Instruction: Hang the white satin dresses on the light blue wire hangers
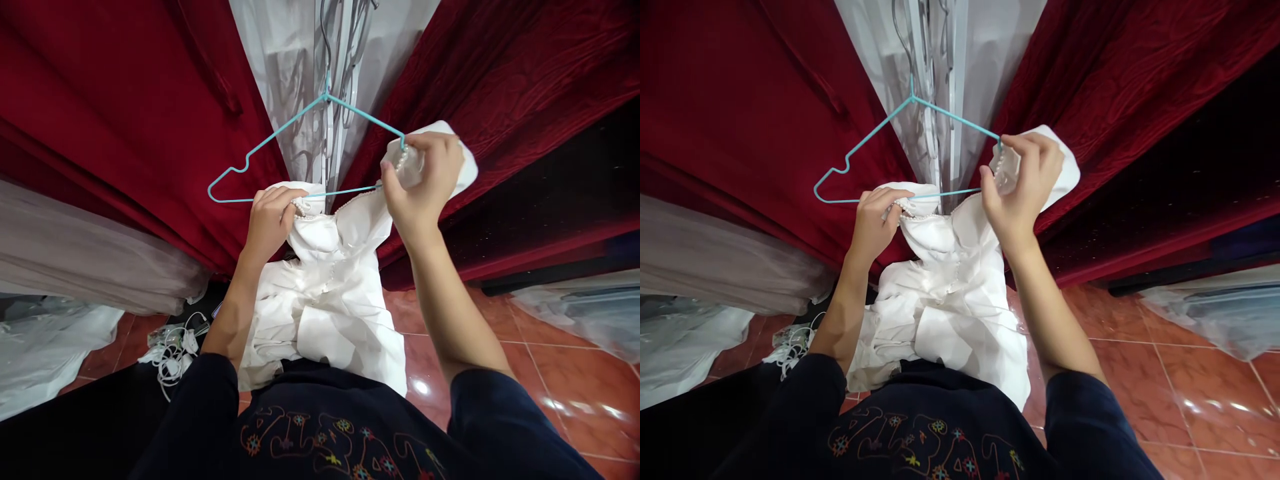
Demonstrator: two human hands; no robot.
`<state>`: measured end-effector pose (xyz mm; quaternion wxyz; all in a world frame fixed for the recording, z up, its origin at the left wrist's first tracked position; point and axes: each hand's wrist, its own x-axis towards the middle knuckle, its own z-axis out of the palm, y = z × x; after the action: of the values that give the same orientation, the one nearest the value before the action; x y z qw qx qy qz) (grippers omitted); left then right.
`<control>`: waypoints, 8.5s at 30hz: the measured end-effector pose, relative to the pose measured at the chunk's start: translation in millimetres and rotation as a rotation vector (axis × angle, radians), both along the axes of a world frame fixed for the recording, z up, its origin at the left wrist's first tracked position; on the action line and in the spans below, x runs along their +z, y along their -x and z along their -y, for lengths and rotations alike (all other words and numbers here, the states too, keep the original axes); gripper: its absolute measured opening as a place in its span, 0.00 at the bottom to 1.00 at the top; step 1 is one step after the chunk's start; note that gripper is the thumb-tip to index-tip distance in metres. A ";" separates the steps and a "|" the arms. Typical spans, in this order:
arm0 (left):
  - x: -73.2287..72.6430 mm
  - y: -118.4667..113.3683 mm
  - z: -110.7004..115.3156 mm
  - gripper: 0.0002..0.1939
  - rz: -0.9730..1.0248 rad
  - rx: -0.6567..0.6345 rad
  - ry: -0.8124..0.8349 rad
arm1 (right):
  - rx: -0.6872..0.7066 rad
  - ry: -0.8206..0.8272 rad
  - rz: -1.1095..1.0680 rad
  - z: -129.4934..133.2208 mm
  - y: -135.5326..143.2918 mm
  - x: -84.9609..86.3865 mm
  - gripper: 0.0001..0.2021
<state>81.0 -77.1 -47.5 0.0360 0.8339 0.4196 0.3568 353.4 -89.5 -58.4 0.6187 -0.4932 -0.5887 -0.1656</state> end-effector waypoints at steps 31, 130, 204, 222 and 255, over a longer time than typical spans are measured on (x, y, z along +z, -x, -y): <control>-33.2 3.3 4.1 0.11 0.257 0.007 -0.252 | 0.394 0.247 -0.108 -1.6 19.7 -32.2 0.16; -16.3 -36.1 6.8 0.19 0.100 -0.140 -0.052 | 0.292 0.190 0.121 7.5 43.0 -39.5 0.14; -62.0 10.6 12.3 0.14 0.429 0.075 -0.245 | 0.413 0.173 -0.095 3.1 19.3 -35.0 0.11; 22.3 54.4 -101.5 0.15 0.771 0.100 0.098 | 0.350 0.208 -0.077 11.3 18.5 -26.6 0.18; -24.8 -26.4 -4.6 0.19 0.165 -0.055 -0.036 | -0.102 -0.061 -0.318 23.8 -60.8 -51.0 0.07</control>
<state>107.4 -72.4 -72.3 0.0653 0.8135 0.3856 0.4304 414.2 -113.3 -109.4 0.7097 -0.5233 -0.4521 -0.1345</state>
